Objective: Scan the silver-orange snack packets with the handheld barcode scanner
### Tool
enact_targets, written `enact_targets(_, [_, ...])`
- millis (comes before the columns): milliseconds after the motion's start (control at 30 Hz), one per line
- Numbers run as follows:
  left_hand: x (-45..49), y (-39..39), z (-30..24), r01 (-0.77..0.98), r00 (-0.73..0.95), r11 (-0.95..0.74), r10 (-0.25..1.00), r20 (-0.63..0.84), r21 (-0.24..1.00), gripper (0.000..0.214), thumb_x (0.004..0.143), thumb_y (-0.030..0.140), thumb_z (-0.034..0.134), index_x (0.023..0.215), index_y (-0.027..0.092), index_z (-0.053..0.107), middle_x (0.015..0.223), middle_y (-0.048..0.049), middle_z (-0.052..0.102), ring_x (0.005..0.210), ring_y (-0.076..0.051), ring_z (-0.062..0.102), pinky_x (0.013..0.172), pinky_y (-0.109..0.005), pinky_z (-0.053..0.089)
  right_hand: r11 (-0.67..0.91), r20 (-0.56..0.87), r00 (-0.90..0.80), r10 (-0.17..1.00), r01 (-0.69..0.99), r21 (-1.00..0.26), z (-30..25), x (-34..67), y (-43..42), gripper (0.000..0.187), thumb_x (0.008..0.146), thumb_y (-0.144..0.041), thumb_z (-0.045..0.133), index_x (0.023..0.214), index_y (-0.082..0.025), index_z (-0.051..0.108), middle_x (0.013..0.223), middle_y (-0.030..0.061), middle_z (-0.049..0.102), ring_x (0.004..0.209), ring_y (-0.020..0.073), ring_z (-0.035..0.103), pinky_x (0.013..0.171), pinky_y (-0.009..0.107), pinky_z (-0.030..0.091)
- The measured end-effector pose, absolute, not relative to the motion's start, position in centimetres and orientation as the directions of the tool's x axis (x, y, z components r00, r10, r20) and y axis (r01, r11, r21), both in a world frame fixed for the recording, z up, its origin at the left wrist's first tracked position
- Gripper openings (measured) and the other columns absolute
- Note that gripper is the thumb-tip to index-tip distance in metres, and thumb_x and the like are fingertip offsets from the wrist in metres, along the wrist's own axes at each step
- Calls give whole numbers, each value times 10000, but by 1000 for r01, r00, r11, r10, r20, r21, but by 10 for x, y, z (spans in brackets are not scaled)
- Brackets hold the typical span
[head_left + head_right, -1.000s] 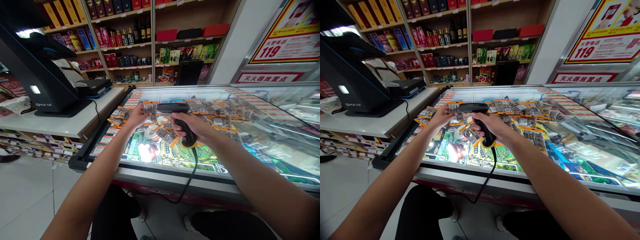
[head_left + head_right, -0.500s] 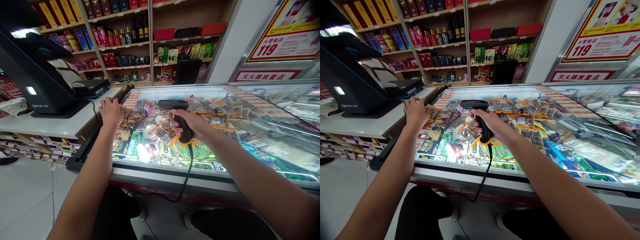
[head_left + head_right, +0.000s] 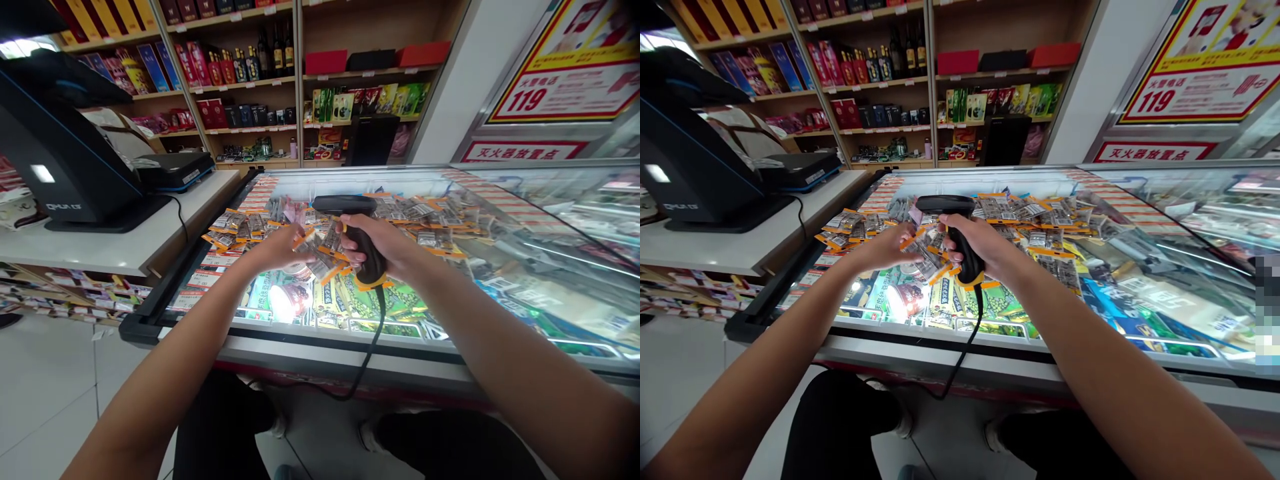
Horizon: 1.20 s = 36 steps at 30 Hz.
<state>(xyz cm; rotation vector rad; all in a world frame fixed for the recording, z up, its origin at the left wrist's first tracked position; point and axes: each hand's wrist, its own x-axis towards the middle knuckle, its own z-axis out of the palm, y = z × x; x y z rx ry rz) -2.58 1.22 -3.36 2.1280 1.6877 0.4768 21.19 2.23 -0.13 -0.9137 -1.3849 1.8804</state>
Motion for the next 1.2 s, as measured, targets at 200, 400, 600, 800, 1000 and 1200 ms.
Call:
enact_targets(200, [-56, 21, -23, 810, 12, -196, 948, 318, 553, 545, 867, 296, 704, 1392, 207, 590, 1396, -100, 664, 914, -213, 676, 848, -376, 559, -189, -173, -651, 739, 46, -981, 0, 214, 21, 290, 925, -433, 720, 845, -205, 559, 626, -18, 470, 482, 96, 371, 429, 248, 350])
enact_targets(400, [-61, 25, -30, 852, 21, -203, 934, 355, 483, 630, 876, 265, 677, 1496, 244, 568, 1473, -81, 655, 949, -214, 715, 890, -366, 580, -144, -141, -649, 748, 49, -988, -3, 212, 20, 251, 936, -376, 716, 847, -197, 565, 643, -9, 488, 488, 92, 385, 426, 240, 316])
enact_targets(600, [-63, 25, -29, 849, 66, -248, 926, 372, 466, 619, 887, 223, 661, 1500, 186, 585, 1495, -103, 648, 1285, -274, 651, 1107, -392, 502, -122, -129, -655, 744, 57, -991, -1, 213, 18, 271, 958, -355, 692, 795, -196, 545, 636, -10, 476, 481, 92, 398, 440, 250, 326])
enact_targets(800, [-62, 25, -28, 867, 37, -190, 946, 321, 461, 662, 891, 264, 683, 1540, 249, 554, 1416, -91, 684, 844, -194, 695, 826, -354, 583, -109, -122, -635, 763, 60, -992, 1, 211, 15, 228, 962, -347, 673, 828, -202, 559, 618, -17, 470, 474, 97, 382, 430, 256, 327])
enact_targets(1000, [-68, 23, -27, 924, -11, -130, 931, 365, 359, 614, 910, 196, 535, 1523, 230, 566, 1390, -119, 684, 1202, -314, 650, 1039, -448, 522, -125, -119, -611, 782, 32, -992, -1, 212, 17, 239, 925, -381, 719, 876, -214, 556, 636, -18, 480, 494, 107, 406, 448, 261, 338])
enact_targets(1200, [-69, 13, -25, 990, -133, 142, 871, 473, 15, 487, 877, 229, 620, 1362, 240, 666, 1454, -225, 521, 1362, -485, 464, 1033, -625, 428, -117, -132, -581, 803, 63, -991, -2, 214, 21, 267, 926, -413, 724, 867, -214, 556, 679, -9, 496, 506, 108, 428, 469, 274, 350])
